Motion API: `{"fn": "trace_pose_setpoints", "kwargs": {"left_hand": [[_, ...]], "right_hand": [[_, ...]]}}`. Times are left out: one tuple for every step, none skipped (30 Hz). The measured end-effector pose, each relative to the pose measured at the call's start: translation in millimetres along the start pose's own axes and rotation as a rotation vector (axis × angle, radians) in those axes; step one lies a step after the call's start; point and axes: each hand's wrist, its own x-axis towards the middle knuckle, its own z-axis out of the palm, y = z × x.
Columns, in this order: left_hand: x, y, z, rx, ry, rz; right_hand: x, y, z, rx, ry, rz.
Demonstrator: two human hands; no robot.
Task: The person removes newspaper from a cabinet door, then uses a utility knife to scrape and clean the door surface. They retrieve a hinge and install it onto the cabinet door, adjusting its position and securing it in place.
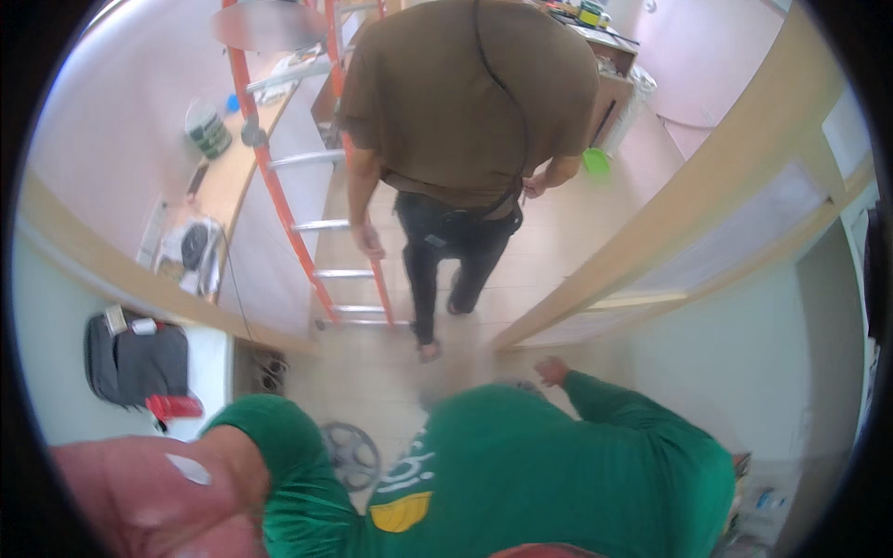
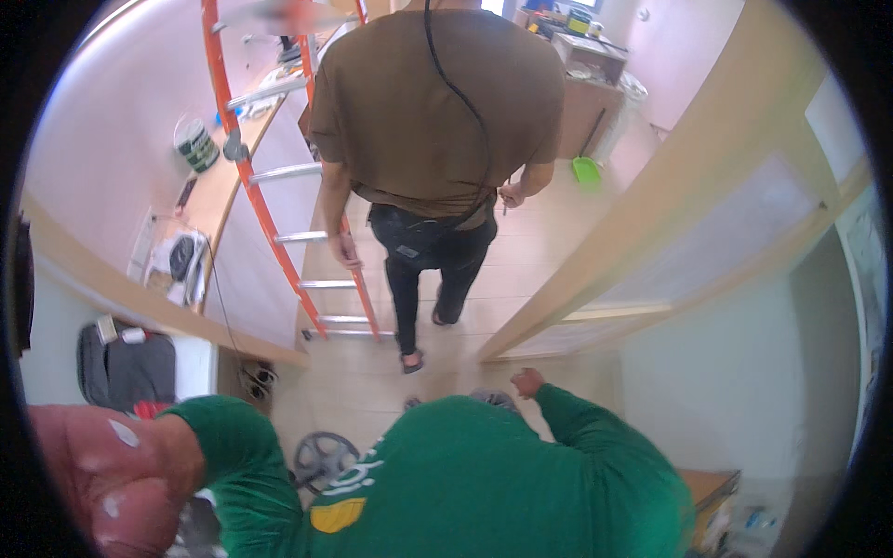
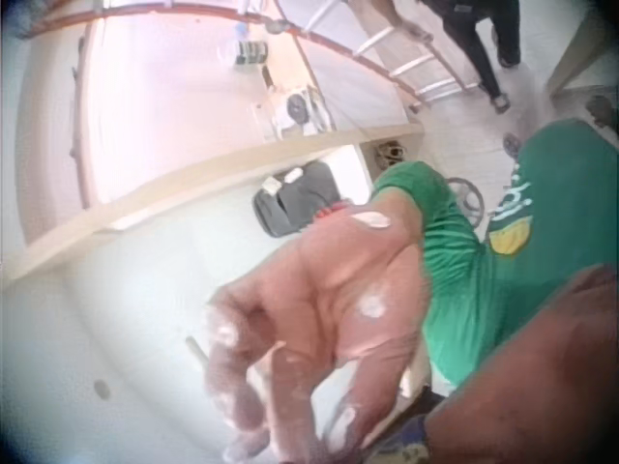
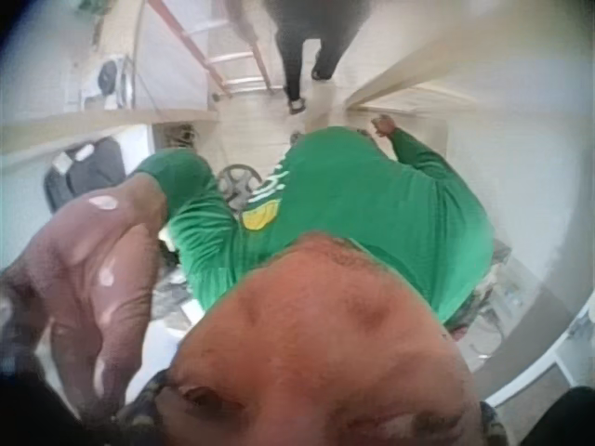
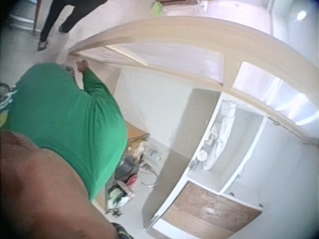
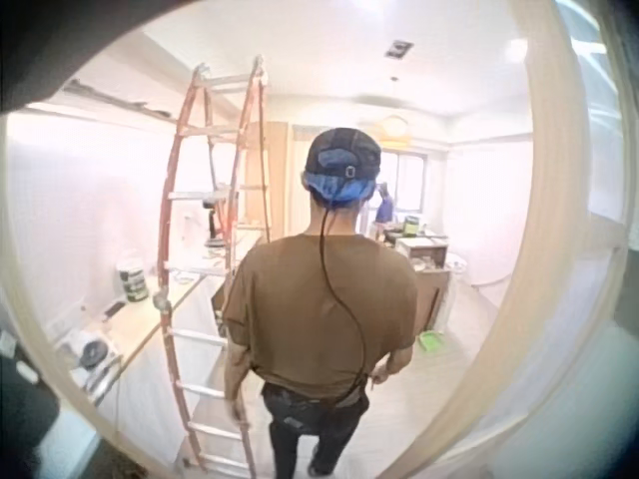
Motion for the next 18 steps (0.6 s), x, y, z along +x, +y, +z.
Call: {"fn": "trace_pose_setpoints", "kwargs": {"left_hand": [[-1,-10,-9,-0.016,0.005,-0.001],[-5,-19,-13,-0.022,0.005,-0.008],[-7,-30,-15,-0.044,0.004,-0.006],[-6,-42,-25,-0.051,0.0,-0.006],[-9,-54,-36,-0.064,0.013,-0.003],[-12,-65,-39,-0.067,0.02,-0.009],[-13,-79,-40,-0.073,0.019,-0.008],[-18,-89,-40,-0.064,0.025,-0.029],[-21,-106,-33,-0.08,0.034,-0.025],[-25,-112,-26,-0.094,0.037,-0.035],[-32,-122,-18,-0.104,0.037,-0.042],[-34,-133,-9,-0.115,0.038,-0.049],[-38,-146,3,-0.129,0.041,-0.048],[-39,-157,8,-0.135,0.048,-0.045],[-40,-166,12,-0.142,0.054,-0.037],[-42,-176,20,-0.152,0.045,-0.039],[-44,-188,33,-0.169,0.045,-0.036],[-46,-200,47,-0.178,0.033,-0.041]], "right_hand": [[-3,-1,15,-0.392,0.059,-0.08],[5,0,19,-0.484,0.059,-0.182],[8,5,15,-0.564,0.079,-0.289],[13,-1,19,-0.599,0.097,-0.359],[13,-9,22,-0.636,0.124,-0.426],[4,-18,21,-0.406,0.11,-0.008],[16,-43,13,-0.388,0.093,0.002],[22,-52,10,-0.371,0.054,0.036],[29,-56,7,-0.335,0.037,0.056],[32,-55,12,-0.427,0.016,-0.025],[41,-54,13,-0.529,-0.004,-0.113],[50,-49,16,-0.592,-0.024,-0.159],[61,-46,9,-0.666,-0.042,-0.2],[83,-43,3,-0.7,-0.023,-0.26],[101,-35,1,-0.738,0.001,-0.315],[110,-39,4,-0.787,-0.001,-0.374],[117,-40,9,-0.826,0.006,-0.431],[118,-58,17,-0.896,-0.012,-0.488]]}}
